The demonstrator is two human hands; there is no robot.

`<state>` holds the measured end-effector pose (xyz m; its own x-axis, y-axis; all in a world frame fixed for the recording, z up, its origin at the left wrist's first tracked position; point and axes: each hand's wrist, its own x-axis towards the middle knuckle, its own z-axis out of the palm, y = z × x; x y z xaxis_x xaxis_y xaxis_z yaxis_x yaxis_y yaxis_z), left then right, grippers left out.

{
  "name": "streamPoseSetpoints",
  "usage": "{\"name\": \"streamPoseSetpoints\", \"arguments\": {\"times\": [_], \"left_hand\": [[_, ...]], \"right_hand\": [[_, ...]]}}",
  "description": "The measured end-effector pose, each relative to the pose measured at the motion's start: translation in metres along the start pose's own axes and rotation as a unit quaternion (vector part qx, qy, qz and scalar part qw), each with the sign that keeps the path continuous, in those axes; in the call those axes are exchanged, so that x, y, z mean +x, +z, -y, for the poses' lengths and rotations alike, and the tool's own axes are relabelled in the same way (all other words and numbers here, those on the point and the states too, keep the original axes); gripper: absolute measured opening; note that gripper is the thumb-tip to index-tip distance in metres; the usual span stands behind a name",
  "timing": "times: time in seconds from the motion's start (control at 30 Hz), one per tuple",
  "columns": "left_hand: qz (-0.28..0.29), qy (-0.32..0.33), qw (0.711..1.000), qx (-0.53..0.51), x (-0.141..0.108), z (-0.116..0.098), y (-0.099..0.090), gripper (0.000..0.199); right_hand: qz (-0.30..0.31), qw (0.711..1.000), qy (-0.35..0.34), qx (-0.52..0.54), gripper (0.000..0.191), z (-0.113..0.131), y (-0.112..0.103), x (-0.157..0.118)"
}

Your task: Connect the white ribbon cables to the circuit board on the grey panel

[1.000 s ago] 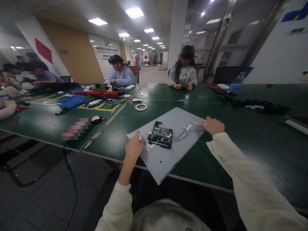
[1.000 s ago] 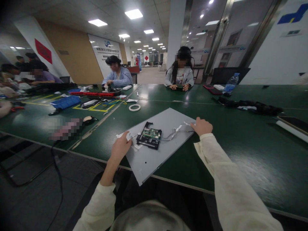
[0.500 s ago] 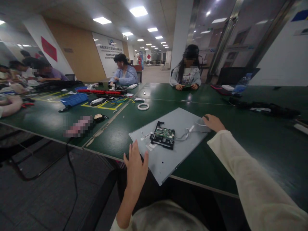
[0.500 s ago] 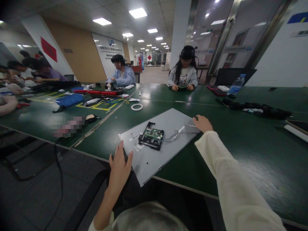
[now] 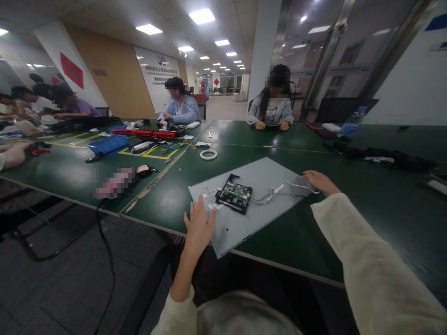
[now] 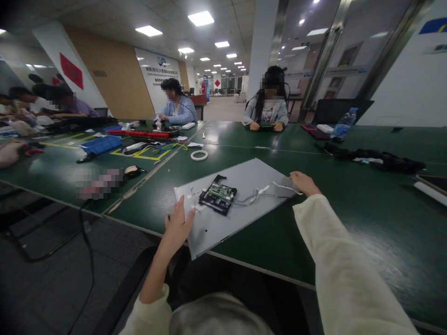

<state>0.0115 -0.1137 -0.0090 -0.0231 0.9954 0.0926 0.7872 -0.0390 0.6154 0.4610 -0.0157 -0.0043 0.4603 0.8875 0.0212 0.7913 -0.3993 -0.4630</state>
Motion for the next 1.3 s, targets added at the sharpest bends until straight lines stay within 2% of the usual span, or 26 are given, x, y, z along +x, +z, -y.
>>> {"name": "streamPoseSetpoints", "arguments": {"times": [0.1, 0.2, 0.27, 0.43, 0.53, 0.63, 0.77, 0.87, 1.0, 1.3], "left_hand": [[0.037, -0.004, 0.996, -0.080, 0.021, 0.004, -0.008, 0.061], [0.051, -0.007, 0.986, -0.158, 0.042, 0.007, -0.014, 0.060], [0.055, -0.028, 0.980, -0.190, 0.056, 0.006, -0.017, 0.058], [0.083, -0.012, 0.970, -0.228, 0.081, 0.000, -0.022, 0.055], [0.060, -0.026, 0.967, -0.248, 0.080, -0.002, -0.023, 0.058], [0.028, -0.031, 0.951, -0.307, 0.062, 0.004, -0.023, 0.060], [0.033, -0.059, 0.932, -0.356, 0.033, 0.019, -0.025, 0.061], [0.071, -0.056, 0.910, -0.405, 0.024, 0.025, -0.027, 0.058], [0.095, -0.063, 0.890, -0.441, 0.030, 0.022, -0.032, 0.056], [0.119, -0.053, 0.891, -0.436, 0.065, 0.018, -0.035, 0.051]], "right_hand": [[0.002, 1.000, 0.011, -0.008, 0.042, -0.005, -0.005, -0.014], [0.009, 1.000, 0.022, -0.011, 0.043, -0.013, -0.012, -0.030], [0.012, 1.000, 0.023, -0.017, 0.042, -0.019, -0.016, -0.043], [0.014, 0.999, 0.029, -0.026, 0.040, -0.035, -0.020, -0.081], [0.015, 0.999, 0.040, 0.014, 0.045, -0.044, -0.017, -0.099], [0.011, 0.997, 0.046, 0.060, 0.050, -0.049, -0.014, -0.109], [0.005, 0.996, 0.059, 0.073, 0.052, -0.046, -0.018, -0.117], [0.003, 0.995, 0.067, 0.073, 0.053, -0.040, -0.023, -0.124], [0.003, 0.995, 0.077, 0.063, 0.057, -0.035, -0.025, -0.138], [-0.064, 0.993, 0.059, 0.073, 0.056, -0.039, -0.017, -0.188]]}}
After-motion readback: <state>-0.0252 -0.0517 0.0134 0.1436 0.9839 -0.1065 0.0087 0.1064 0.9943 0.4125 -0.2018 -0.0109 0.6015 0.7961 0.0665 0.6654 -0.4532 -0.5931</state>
